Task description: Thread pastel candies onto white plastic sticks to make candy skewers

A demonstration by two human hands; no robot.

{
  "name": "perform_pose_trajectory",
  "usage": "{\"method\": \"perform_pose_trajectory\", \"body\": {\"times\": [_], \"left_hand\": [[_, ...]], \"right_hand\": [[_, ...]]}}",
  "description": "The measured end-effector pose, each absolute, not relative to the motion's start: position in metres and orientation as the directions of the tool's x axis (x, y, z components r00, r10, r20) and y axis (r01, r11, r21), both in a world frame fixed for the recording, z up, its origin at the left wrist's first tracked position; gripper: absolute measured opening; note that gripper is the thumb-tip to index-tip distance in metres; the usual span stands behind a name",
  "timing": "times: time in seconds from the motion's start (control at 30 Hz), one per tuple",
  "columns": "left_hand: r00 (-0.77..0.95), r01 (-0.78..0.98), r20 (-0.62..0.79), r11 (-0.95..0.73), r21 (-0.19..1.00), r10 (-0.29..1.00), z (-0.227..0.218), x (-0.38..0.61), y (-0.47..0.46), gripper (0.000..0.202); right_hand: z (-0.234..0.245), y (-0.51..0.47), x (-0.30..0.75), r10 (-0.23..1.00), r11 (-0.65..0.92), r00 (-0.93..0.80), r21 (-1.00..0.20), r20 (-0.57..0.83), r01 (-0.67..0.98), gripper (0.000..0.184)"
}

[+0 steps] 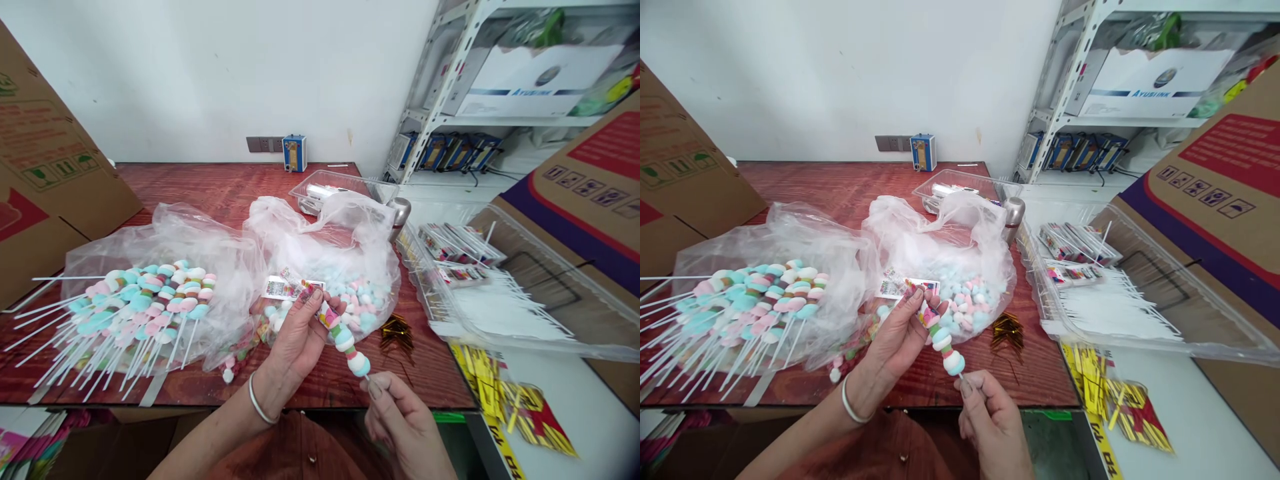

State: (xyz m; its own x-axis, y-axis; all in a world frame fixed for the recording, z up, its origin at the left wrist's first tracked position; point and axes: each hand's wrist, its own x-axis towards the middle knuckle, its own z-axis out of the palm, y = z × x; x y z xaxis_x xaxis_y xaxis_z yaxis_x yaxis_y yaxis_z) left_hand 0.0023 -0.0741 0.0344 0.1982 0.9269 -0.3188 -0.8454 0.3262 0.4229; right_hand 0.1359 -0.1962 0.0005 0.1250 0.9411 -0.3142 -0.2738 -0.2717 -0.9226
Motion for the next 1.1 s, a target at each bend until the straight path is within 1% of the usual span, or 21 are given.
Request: {"method": "perform_pose_trajectory", "body": {"times": [0.07, 0.17, 0.27, 0.33, 0.4, 0.47, 0.53, 0.6, 0.67, 0.7, 0.73, 0.77, 0.8, 0.83, 0.87, 0.93, 0.97, 1.0, 1.03, 1.07, 1.1], "left_hand": [[0.185, -0.843, -0.351, 0.332, 0.423, 0.918, 0.036, 0.002, -0.074, 0.015], [0.174, -0.841, -0.366, 0.331, 0.427, 0.914, 0.036, 0.004, -0.076, 0.018], [0.176, -0.841, -0.350, 0.325, 0.432, 0.920, 0.034, 0.007, -0.078, 0.021], [0.189, -0.840, -0.321, 0.322, 0.436, 0.928, 0.032, 0.008, -0.079, 0.021], [0.200, -0.838, -0.289, 0.316, 0.445, 0.936, 0.031, 0.009, -0.080, 0.020], [0.212, -0.832, -0.272, 0.320, 0.454, 0.939, 0.029, 0.008, -0.080, 0.020], [0.233, -0.823, -0.265, 0.335, 0.459, 0.936, 0.027, 0.007, -0.079, 0.021], [0.263, -0.818, -0.250, 0.352, 0.454, 0.932, 0.025, 0.006, -0.079, 0.023], [0.301, -0.819, -0.229, 0.374, 0.434, 0.926, 0.023, 0.006, -0.080, 0.025], [0.316, -0.821, -0.223, 0.384, 0.423, 0.922, 0.022, 0.007, -0.080, 0.024], [0.322, -0.823, -0.224, 0.389, 0.413, 0.920, 0.021, 0.008, -0.080, 0.024], [0.319, -0.826, -0.236, 0.392, 0.406, 0.918, 0.020, 0.009, -0.080, 0.024], [0.307, -0.829, -0.260, 0.392, 0.398, 0.915, 0.019, 0.011, -0.080, 0.025], [0.293, -0.832, -0.294, 0.394, 0.390, 0.910, 0.019, 0.012, -0.080, 0.025], [0.280, -0.835, -0.331, 0.399, 0.378, 0.901, 0.019, 0.013, -0.080, 0.026], [0.270, -0.840, -0.394, 0.415, 0.350, 0.878, 0.018, 0.014, -0.078, 0.026], [0.267, -0.842, -0.411, 0.418, 0.340, 0.872, 0.018, 0.015, -0.078, 0.026], [0.260, -0.845, -0.418, 0.415, 0.337, 0.870, 0.018, 0.015, -0.077, 0.027], [0.255, -0.846, -0.414, 0.409, 0.343, 0.874, 0.018, 0.016, -0.077, 0.028], [0.250, -0.845, -0.399, 0.399, 0.355, 0.882, 0.018, 0.018, -0.078, 0.030], [0.247, -0.844, -0.373, 0.388, 0.371, 0.894, 0.018, 0.019, -0.080, 0.032]], "right_hand": [[0.002, -0.196, 0.139, 0.964, -0.175, 0.199, -0.984, -0.178, -0.033, 0.036], [0.004, -0.197, 0.141, 0.961, -0.007, 0.263, -0.948, 0.081, 0.319, 0.025], [0.004, -0.197, 0.137, 0.918, 0.087, 0.300, -0.871, 0.259, 0.484, 0.018], [0.004, -0.195, 0.133, 0.892, 0.081, 0.341, -0.848, 0.297, 0.524, 0.017], [0.005, -0.194, 0.130, 0.897, 0.039, 0.359, -0.855, 0.258, 0.518, 0.018], [0.007, -0.192, 0.130, 0.923, -0.006, 0.344, -0.887, 0.174, 0.462, 0.024], [0.009, -0.189, 0.130, 0.950, -0.047, 0.305, -0.937, 0.065, 0.345, 0.032], [0.008, -0.187, 0.130, 0.962, -0.129, 0.260, -0.978, -0.083, 0.166, 0.038], [0.005, -0.184, 0.130, 0.956, -0.225, 0.191, -0.974, -0.222, -0.007, 0.043], [0.003, -0.183, 0.129, 0.952, -0.249, 0.170, -0.967, -0.253, -0.047, 0.045], [0.001, -0.182, 0.129, 0.955, -0.242, 0.166, -0.970, -0.244, -0.030, 0.045], [0.000, -0.181, 0.129, 0.965, -0.194, 0.189, -0.980, -0.182, 0.047, 0.044], [-0.002, -0.180, 0.129, 0.973, -0.106, 0.224, -0.977, -0.063, 0.185, 0.040], [-0.004, -0.179, 0.128, 0.963, 0.008, 0.246, -0.931, 0.105, 0.366, 0.035], [-0.005, -0.178, 0.128, 0.927, 0.123, 0.232, -0.823, 0.294, 0.554, 0.028], [-0.008, -0.176, 0.128, 0.797, 0.280, 0.094, -0.503, 0.597, 0.818, 0.013], [-0.010, -0.175, 0.128, 0.740, 0.315, 0.014, -0.365, 0.673, 0.876, 0.007], [-0.011, -0.174, 0.128, 0.712, 0.332, -0.043, -0.283, 0.701, 0.900, 0.005], [-0.011, -0.173, 0.127, 0.714, 0.338, -0.059, -0.270, 0.698, 0.901, 0.006], [-0.011, -0.172, 0.127, 0.746, 0.332, -0.036, -0.326, 0.665, 0.885, 0.008], [-0.010, -0.170, 0.126, 0.796, 0.307, 0.018, -0.429, 0.606, 0.850, 0.010]]}}
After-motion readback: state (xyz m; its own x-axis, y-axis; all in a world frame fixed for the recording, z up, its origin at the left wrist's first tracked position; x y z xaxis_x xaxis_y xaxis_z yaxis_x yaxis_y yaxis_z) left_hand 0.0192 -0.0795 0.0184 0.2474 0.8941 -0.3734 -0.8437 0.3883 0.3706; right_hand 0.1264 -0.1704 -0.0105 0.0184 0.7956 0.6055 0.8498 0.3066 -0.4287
